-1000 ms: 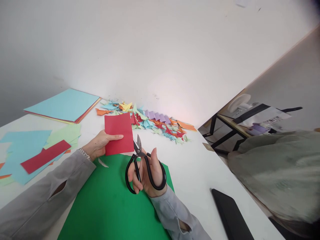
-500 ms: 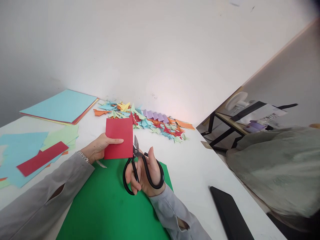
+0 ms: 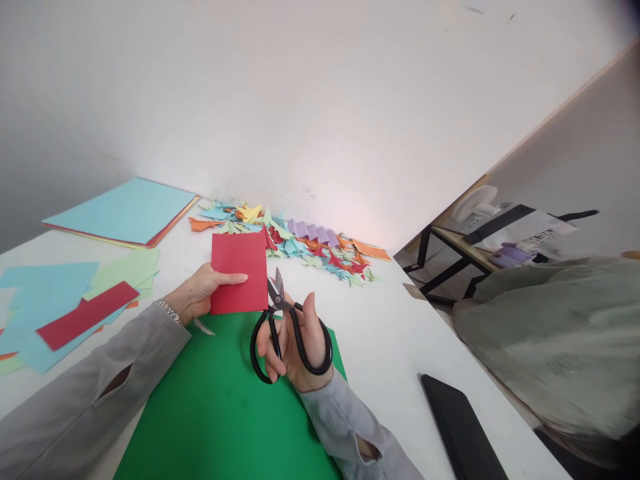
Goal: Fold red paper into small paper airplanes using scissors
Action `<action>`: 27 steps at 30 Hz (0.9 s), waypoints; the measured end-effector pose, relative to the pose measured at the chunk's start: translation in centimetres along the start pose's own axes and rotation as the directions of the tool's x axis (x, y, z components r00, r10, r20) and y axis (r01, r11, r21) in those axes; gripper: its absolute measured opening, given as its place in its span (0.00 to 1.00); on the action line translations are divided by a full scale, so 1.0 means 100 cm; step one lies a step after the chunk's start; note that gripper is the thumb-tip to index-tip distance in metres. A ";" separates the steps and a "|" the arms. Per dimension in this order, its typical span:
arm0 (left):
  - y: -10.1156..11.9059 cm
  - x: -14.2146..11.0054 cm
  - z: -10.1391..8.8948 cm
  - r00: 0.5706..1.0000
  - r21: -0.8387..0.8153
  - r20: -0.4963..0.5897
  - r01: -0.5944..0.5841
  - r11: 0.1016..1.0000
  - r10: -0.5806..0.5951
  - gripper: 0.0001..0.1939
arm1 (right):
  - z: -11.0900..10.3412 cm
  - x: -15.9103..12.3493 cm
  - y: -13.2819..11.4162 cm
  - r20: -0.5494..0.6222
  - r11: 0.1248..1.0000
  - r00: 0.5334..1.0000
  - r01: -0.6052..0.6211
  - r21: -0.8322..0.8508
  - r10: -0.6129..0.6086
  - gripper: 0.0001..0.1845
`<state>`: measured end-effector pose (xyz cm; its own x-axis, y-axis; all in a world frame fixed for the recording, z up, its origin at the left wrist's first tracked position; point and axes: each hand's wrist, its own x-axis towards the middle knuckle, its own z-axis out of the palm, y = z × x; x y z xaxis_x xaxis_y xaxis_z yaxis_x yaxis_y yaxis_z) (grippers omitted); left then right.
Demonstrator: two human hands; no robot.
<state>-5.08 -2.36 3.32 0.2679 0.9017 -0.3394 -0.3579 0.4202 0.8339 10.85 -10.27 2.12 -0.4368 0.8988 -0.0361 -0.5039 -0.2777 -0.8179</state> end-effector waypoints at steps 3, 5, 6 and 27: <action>0.001 0.000 -0.003 0.999 0.018 0.034 0.020 1.000 -0.020 0.22 | 0.001 -0.002 -0.004 0.016 0.999 0.999 -0.033 0.005 0.033 0.42; 0.001 0.000 -0.004 0.998 0.036 0.060 0.034 0.999 -0.036 0.23 | 0.000 -0.003 -0.006 0.046 0.998 0.997 -0.063 0.014 0.062 0.42; 0.001 0.000 -0.004 0.997 0.043 0.067 0.035 0.998 -0.038 0.22 | -0.001 -0.003 -0.007 0.064 0.997 0.995 -0.079 0.020 0.078 0.43; 0.007 0.001 -0.018 0.985 -0.175 0.121 0.142 0.974 -0.122 0.12 | -0.019 -0.004 -0.017 0.252 0.961 0.929 -0.275 -0.014 0.269 0.54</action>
<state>-6.94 -1.74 3.09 0.4159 0.8247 -0.3832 -0.4673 0.5553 0.6879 13.33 -9.46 2.43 -0.7297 0.6750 -0.1090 -0.3542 -0.5096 -0.7841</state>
